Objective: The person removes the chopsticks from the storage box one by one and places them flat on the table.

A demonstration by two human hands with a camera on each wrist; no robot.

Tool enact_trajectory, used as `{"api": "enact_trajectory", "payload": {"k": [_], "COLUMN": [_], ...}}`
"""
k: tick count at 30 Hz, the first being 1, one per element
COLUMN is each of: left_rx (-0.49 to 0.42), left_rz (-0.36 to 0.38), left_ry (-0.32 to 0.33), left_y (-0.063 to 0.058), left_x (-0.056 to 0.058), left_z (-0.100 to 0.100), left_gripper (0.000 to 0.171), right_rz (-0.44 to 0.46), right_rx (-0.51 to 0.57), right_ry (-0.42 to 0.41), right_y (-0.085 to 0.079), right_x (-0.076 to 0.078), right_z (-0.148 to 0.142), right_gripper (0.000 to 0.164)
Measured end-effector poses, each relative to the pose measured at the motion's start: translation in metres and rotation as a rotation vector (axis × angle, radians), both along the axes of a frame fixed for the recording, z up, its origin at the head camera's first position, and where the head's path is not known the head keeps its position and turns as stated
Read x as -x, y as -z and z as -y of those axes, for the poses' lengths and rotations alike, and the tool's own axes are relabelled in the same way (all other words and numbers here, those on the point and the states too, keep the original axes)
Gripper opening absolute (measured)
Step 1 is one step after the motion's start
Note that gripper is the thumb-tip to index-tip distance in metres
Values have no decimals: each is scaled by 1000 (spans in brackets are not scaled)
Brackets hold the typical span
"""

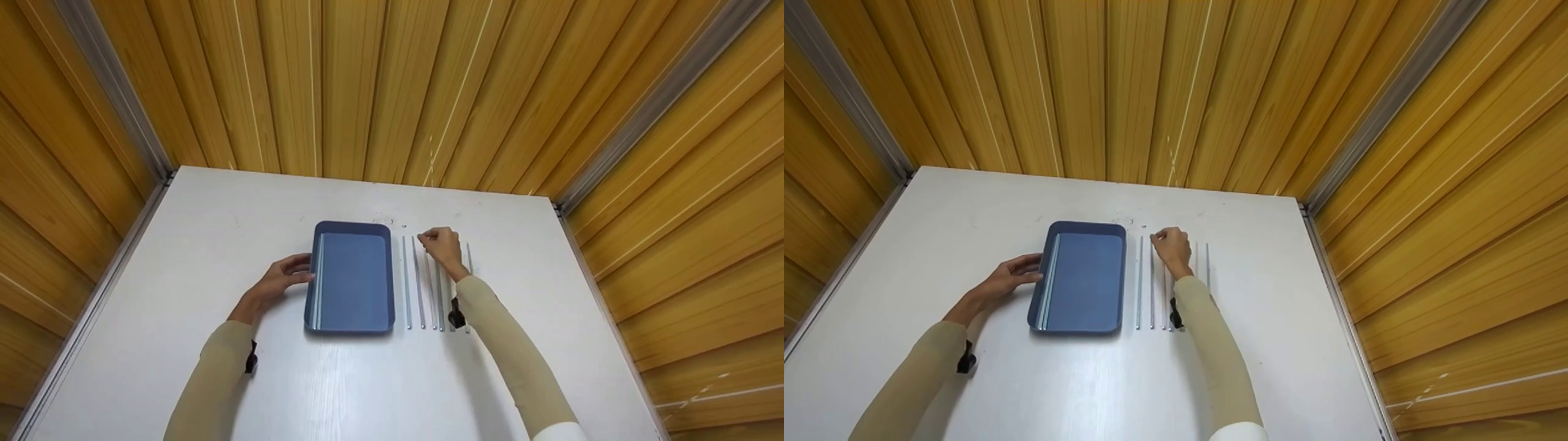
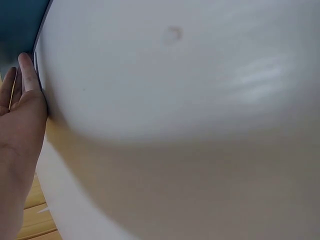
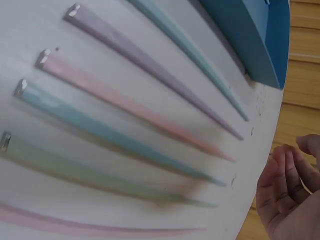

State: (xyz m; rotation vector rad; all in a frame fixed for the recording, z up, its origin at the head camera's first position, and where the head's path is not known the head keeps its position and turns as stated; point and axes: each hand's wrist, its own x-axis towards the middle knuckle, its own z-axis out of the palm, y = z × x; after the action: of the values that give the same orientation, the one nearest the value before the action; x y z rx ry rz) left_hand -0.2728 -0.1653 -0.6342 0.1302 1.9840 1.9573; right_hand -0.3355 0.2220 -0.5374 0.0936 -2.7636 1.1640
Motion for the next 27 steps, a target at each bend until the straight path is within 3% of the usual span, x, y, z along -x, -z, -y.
{"api": "enact_trajectory", "payload": {"k": [6,10,14,21,27], "left_rx": [5,24,26,4,1], "left_rz": [-16,-1,15,0,-4], "left_ry": [7,-15,-26,-9,-4], "left_y": [-1,-2,-2,-2,-3], "left_x": [-4,-12,-19,-21,-18], "left_z": [2,8,11,11,8], "left_gripper": [72,73,72,74,75], "right_rz": [-36,44,100,265,224], "right_rx": [57,99,67,-8,-43], "right_ry": [-135,-302,-419,-568,-622], "right_y": [-8,-9,-6,0,14], "right_x": [0,-5,-8,-11,-14], "right_z": [39,64,84,110,130], "right_gripper": [14,17,20,23,24]}}
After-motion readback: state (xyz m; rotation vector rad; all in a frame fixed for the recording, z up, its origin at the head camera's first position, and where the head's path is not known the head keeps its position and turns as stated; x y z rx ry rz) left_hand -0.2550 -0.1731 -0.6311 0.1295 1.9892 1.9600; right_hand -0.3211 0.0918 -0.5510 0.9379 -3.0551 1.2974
